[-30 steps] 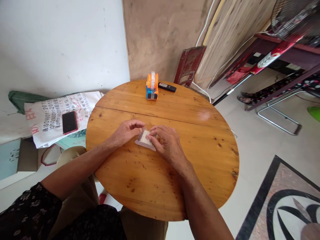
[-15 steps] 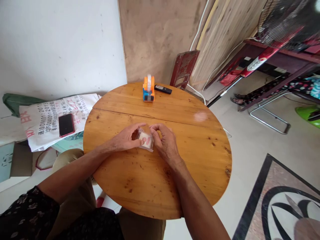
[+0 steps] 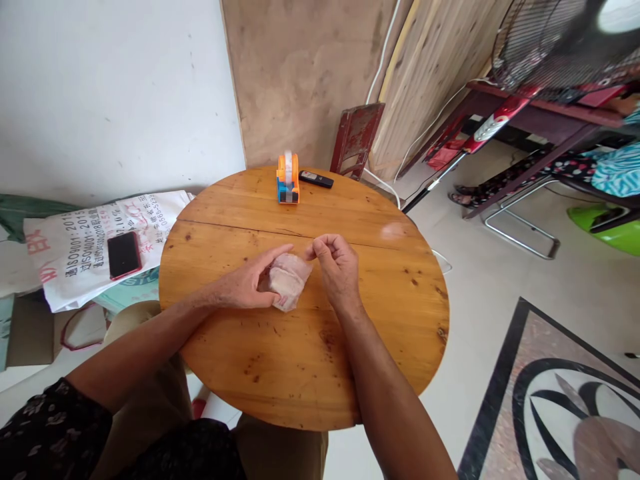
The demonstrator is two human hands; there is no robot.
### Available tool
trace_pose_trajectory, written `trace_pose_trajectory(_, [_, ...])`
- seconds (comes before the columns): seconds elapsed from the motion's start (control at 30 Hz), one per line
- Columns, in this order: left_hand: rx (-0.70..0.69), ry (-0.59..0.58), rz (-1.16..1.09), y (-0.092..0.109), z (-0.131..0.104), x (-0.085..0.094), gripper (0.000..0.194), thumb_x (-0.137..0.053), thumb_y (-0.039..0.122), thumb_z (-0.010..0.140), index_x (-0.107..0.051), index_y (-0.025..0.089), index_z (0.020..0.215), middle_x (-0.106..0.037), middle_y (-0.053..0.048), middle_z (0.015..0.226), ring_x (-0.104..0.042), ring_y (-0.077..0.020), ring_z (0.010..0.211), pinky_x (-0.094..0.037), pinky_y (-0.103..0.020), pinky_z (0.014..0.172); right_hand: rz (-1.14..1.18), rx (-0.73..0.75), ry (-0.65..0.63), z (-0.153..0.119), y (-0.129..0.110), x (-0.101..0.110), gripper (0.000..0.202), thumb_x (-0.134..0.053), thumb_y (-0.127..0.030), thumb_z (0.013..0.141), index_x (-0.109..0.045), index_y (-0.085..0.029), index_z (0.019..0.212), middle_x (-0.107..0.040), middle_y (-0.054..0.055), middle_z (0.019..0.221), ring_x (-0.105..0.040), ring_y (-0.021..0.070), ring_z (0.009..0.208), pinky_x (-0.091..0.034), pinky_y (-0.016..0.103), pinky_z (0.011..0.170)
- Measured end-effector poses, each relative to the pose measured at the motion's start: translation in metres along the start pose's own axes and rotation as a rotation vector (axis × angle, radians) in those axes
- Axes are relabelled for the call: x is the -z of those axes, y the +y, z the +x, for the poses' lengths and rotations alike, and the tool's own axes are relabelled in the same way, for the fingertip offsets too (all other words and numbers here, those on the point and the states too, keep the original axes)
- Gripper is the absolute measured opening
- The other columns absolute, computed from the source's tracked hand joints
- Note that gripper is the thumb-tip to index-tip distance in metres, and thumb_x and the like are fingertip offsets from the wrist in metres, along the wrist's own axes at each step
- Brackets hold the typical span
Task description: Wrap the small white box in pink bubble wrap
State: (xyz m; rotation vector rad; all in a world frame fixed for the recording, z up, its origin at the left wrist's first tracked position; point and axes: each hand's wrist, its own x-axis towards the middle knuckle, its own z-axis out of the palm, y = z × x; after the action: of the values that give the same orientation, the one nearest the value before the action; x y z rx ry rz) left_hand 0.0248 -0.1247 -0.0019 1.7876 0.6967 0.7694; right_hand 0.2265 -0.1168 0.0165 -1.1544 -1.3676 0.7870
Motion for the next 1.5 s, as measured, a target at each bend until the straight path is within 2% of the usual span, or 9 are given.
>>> trace_pose_trajectory(0.33, [0.051,-0.094,-0.037,0.002,-0.002,0.005,0.097,-0.08,0.025,0.067,-0.032,0.025,0.152,-0.047,-0.011,0.149,-0.049,-0.0297,0.133,-0.039,-0.041,0.111,0.103,-0.154,0.078,0.015,0.021,0.004,0.024,-0.065,-0.042,0.078,-0.056,-0.022,0.07,-0.062,-0.001,0.063,-0.054,0.0131,0.056,-0.048,0.029,0.061])
trace_pose_trajectory(0.5, [0.163,-0.138,-0.299,0.003,-0.001,0.011,0.068,-0.075,0.038,0.077,-0.051,0.023,0.138,-0.062,-0.01,0.131,-0.061,-0.0245,0.115,-0.048,-0.034,0.093,0.116,-0.171,0.084,0.017,0.023,0.006,0.023,-0.063,-0.043,0.078,-0.055,-0.023,0.07,-0.062,-0.001,0.061,-0.053,0.013,0.053,-0.046,0.028,0.057])
trace_pose_trajectory(0.7, [0.313,0.0,-0.495,0.002,0.004,0.008,0.043,-0.075,0.04,0.075,-0.069,0.017,0.111,-0.07,-0.005,0.09,-0.063,-0.0147,0.077,-0.046,-0.026,0.07,0.129,-0.22,0.065,0.021,0.029,0.008,0.025,-0.065,-0.044,0.075,-0.055,-0.022,0.068,-0.061,-0.001,0.06,-0.053,0.0131,0.053,-0.045,0.028,0.054])
trace_pose_trajectory(0.8, [0.357,0.066,-0.632,-0.004,0.006,0.005,0.04,-0.078,0.032,0.068,-0.071,0.015,0.104,-0.071,-0.006,0.09,-0.064,-0.0155,0.076,-0.047,-0.028,0.072,0.121,-0.264,0.093,0.023,0.029,0.013,0.026,-0.067,-0.045,0.072,-0.058,-0.021,0.07,-0.063,0.0,0.064,-0.056,0.0126,0.055,-0.045,0.026,0.054])
trace_pose_trajectory(0.93, [0.415,0.152,-0.757,-0.01,0.009,0.005,0.04,-0.076,0.02,0.062,-0.071,0.013,0.102,-0.07,-0.007,0.092,-0.066,-0.0169,0.081,-0.05,-0.031,0.078,0.044,-0.128,0.214,0.014,0.012,0.019,0.025,-0.067,-0.045,0.075,-0.06,-0.021,0.073,-0.06,-0.002,0.065,-0.051,0.01,0.051,-0.039,0.024,0.049])
trace_pose_trajectory(1.1, [0.435,0.165,-0.808,-0.01,0.011,0.007,0.044,-0.071,0.014,0.06,-0.07,0.012,0.104,-0.071,-0.007,0.091,-0.066,-0.0174,0.082,-0.051,-0.033,0.08,-0.168,-0.196,-0.29,-0.009,-0.015,0.01,0.043,-0.062,-0.058,0.081,-0.05,-0.022,0.059,-0.05,-0.004,0.048,-0.045,0.0113,0.042,-0.032,0.026,0.043])
trace_pose_trajectory(1.17, [0.43,0.162,-0.835,-0.009,0.011,0.007,0.045,-0.07,0.013,0.06,-0.069,0.013,0.105,-0.072,-0.007,0.092,-0.066,-0.0179,0.083,-0.051,-0.034,0.081,-0.378,-0.19,-0.384,-0.013,-0.018,0.005,0.053,-0.06,-0.062,0.081,-0.042,-0.022,0.052,-0.044,-0.004,0.043,-0.042,0.0106,0.041,-0.028,0.026,0.043])
trace_pose_trajectory(1.33, [0.337,0.113,-0.9,-0.012,0.009,0.005,0.048,-0.07,0.013,0.063,-0.068,0.014,0.111,-0.072,-0.007,0.095,-0.067,-0.022,0.091,-0.049,-0.04,0.089,-0.647,-0.21,-0.389,-0.012,-0.012,-0.001,0.055,-0.052,-0.064,0.084,-0.041,-0.021,0.051,-0.047,-0.002,0.043,-0.046,0.0121,0.044,-0.027,0.025,0.046])
trace_pose_trajectory(1.5, [0.22,0.1,-0.928,-0.017,0.01,0.003,0.049,-0.074,0.015,0.06,-0.07,0.018,0.109,-0.07,-0.007,0.108,-0.063,-0.0236,0.102,-0.046,-0.039,0.094,-0.631,-0.239,-0.345,-0.009,-0.002,0.005,0.027,-0.049,-0.029,0.079,-0.049,-0.021,0.053,-0.057,0.0,0.046,-0.054,0.0149,0.048,-0.036,0.025,0.051])
